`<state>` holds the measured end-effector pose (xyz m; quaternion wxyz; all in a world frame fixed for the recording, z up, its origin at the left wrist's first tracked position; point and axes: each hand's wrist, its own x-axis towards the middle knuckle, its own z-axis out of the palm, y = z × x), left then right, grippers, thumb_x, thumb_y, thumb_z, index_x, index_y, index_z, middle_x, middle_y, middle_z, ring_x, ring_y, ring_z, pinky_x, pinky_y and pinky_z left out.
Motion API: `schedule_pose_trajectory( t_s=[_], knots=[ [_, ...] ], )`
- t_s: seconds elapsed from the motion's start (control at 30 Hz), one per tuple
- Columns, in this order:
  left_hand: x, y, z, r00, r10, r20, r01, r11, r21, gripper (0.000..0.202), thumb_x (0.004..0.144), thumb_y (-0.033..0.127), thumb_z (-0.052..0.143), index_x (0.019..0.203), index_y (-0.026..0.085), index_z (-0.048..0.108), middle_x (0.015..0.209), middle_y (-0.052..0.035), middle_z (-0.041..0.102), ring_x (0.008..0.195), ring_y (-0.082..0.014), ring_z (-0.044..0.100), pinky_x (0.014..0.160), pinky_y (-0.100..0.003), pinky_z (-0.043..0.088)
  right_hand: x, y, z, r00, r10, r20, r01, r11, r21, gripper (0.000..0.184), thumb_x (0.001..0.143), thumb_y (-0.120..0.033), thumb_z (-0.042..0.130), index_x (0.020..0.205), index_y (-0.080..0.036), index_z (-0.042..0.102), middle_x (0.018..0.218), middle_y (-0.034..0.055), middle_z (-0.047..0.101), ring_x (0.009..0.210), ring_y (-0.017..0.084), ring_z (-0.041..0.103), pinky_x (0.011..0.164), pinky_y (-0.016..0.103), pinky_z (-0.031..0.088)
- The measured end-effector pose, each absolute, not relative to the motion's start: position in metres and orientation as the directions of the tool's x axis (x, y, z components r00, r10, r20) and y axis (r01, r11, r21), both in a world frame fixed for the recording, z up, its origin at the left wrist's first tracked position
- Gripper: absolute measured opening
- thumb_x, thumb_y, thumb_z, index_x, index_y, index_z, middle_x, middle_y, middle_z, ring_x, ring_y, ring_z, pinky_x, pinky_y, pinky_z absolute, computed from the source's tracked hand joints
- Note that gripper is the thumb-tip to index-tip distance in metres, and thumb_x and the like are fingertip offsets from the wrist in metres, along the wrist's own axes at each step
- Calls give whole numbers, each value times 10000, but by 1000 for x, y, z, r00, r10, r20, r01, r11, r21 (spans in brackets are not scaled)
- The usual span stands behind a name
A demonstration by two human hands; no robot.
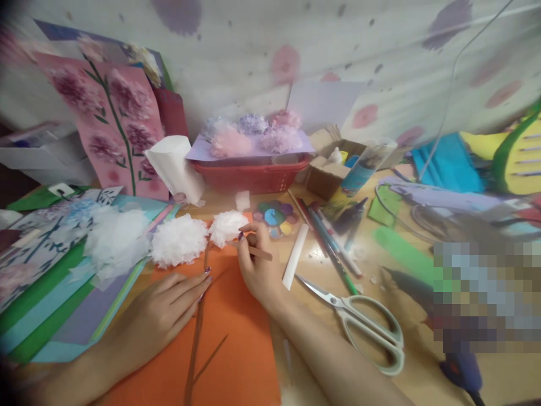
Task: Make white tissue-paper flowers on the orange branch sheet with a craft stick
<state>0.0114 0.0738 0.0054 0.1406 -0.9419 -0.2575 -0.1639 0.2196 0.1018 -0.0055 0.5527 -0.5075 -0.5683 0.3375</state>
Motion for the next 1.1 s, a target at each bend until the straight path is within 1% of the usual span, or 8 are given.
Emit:
schedule_pose_trajectory(
  t_s=[0.33, 0.4, 0.57, 0.67, 0.77, 0.87, 0.97, 1.1],
  knots=[
    [10, 68, 4, 825, 465, 320, 549, -795, -259, 505, 887, -23, 242, 1120, 100, 672, 1122, -83, 746, 894, -187, 691, 798, -321, 538, 220, 106, -5, 19, 963, 269, 325, 248, -913, 103, 936, -213, 457, 1038, -226, 468, 581, -93, 431, 501, 115, 416, 508, 245, 301],
    [9, 68, 2, 817, 494, 297, 562, -796, -225, 513, 877, -24, 245, 1148, 105, 661, 1147, -89, 736, 915, -189, 688, 809, -327, 532, 221, 104, -4, 42, 961, 274, 301, 249, -920, 100, 938, -220, 460, 1036, -227, 475, 576, -93, 428, 490, 115, 404, 497, 244, 291],
    [10, 71, -4, 801, 537, 265, 579, -807, -114, 450, 882, 10, 339, 1215, 96, 630, 1196, -121, 712, 940, -224, 676, 798, -354, 535, 224, 102, -3, 197, 946, 257, 125, 236, -964, 79, 944, -295, 480, 1004, -245, 472, 555, -98, 415, 457, 113, 366, 449, 228, 263],
    [15, 73, -6, 778, 562, 283, 602, -795, -77, 393, 901, 32, 397, 1216, 80, 628, 1166, -134, 718, 907, -233, 670, 790, -368, 540, 226, 105, -4, 250, 935, 252, 123, 228, -966, 105, 908, -313, 525, 971, -235, 494, 553, -90, 445, 466, 113, 391, 453, 227, 271],
    [19, 72, -4, 741, 596, 309, 627, -779, -3, 294, 962, 209, 499, 1190, 94, 645, 1168, -133, 716, 971, -247, 653, 857, -390, 536, 228, 110, -5, 273, 919, 285, 134, 257, -957, 129, 866, -312, 547, 953, -224, 512, 539, -90, 468, 461, 115, 399, 466, 233, 285],
    [18, 68, -2, 711, 633, 306, 650, -758, 57, 422, 930, 387, 594, 1251, 116, 623, 1253, -143, 677, 1073, -278, 613, 931, -437, 509, 230, 115, -6, 311, 896, 318, 127, 293, -948, 151, 823, -308, 573, 932, -222, 512, 514, -93, 477, 472, 128, 435, 483, 238, 305],
    [13, 64, -2, 709, 637, 301, 653, -755, 59, 424, 933, 385, 591, 1277, 137, 613, 1280, -133, 663, 1125, -292, 587, 981, -481, 475, 231, 118, -5, 372, 864, 338, 117, 318, -941, 157, 804, -317, 557, 916, -218, 510, 499, -95, 480, 473, 138, 453, 489, 245, 324],
    [8, 63, -3, 724, 614, 313, 637, -770, 39, 352, 952, 326, 569, 1252, 154, 635, 1288, -118, 663, 1138, -272, 590, 990, -470, 473, 234, 122, -5, 435, 829, 352, 113, 338, -935, 190, 770, -347, 561, 899, -215, 517, 491, -96, 485, 456, 144, 459, 478, 253, 335]
  ],
)
